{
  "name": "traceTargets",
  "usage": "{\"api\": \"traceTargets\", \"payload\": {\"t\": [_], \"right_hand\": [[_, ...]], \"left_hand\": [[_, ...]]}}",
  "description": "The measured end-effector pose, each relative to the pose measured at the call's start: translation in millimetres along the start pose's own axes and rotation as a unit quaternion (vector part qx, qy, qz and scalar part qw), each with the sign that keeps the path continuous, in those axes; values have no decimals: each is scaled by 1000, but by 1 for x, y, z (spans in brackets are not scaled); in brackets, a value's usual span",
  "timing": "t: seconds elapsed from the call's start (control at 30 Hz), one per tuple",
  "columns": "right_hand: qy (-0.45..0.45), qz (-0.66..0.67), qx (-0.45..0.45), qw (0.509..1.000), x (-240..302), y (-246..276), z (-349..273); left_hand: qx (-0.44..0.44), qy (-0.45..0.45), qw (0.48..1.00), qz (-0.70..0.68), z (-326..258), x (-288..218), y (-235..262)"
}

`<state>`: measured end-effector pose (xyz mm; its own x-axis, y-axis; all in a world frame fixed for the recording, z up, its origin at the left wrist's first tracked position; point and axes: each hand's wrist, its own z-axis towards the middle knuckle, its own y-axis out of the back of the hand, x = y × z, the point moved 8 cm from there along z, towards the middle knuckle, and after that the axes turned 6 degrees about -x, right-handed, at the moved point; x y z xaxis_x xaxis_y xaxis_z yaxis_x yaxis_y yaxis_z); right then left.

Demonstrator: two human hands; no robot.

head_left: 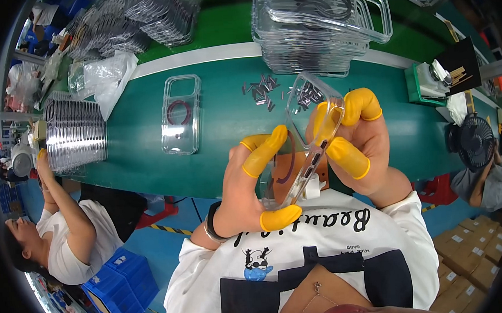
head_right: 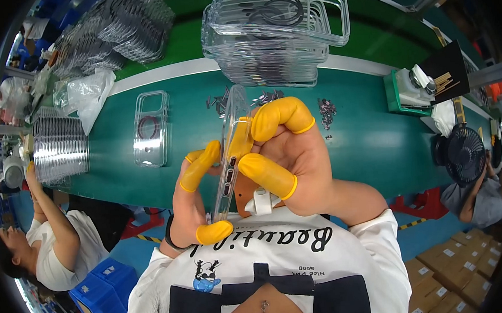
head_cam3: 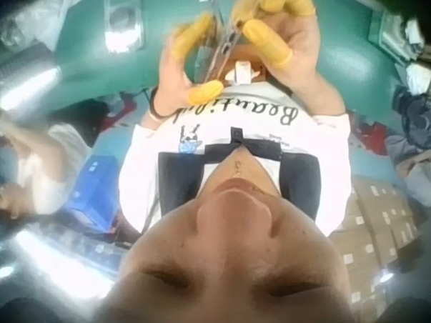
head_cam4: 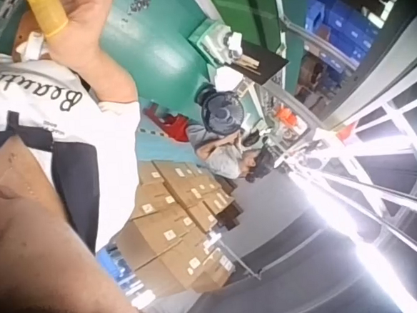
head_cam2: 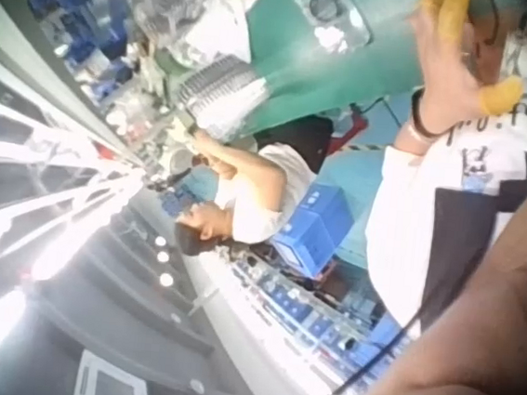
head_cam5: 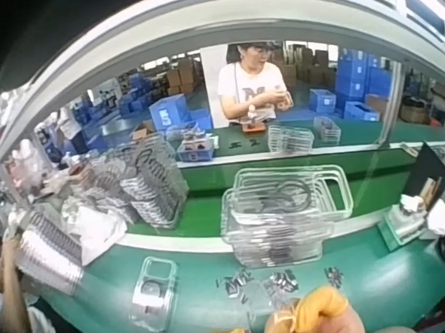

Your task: Assembling small metal and plastic components into clear mobile phone cases on a factory line.

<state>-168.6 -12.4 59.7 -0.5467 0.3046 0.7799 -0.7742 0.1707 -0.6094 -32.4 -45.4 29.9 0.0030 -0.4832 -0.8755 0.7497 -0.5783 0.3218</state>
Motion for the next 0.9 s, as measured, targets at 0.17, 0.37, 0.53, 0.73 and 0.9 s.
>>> {"api": "traceTargets", "payload": {"t": [0.17, 0.37, 0.53, 0.73, 0.9], "right_hand": [[4, -16, -2, 1000, 2, -2, 1], [-22, 7, -10, 1000, 1, -1, 1], [-8, 41, -8, 999, -1, 0, 0], [-39, 25, 20, 999, -6, -4, 0], [-41, 30, 24, 998, -8, -6, -3]], "left_hand": [[11, 16, 999, -30, -1, 4, -2], [18, 13, 999, -24, -1, 3, -4], [21, 2, 1000, -8, 1, -1, -3], [-4, 6, 1000, 19, 3, -2, 2], [-9, 19, 1000, 14, 2, 0, 2]]}}
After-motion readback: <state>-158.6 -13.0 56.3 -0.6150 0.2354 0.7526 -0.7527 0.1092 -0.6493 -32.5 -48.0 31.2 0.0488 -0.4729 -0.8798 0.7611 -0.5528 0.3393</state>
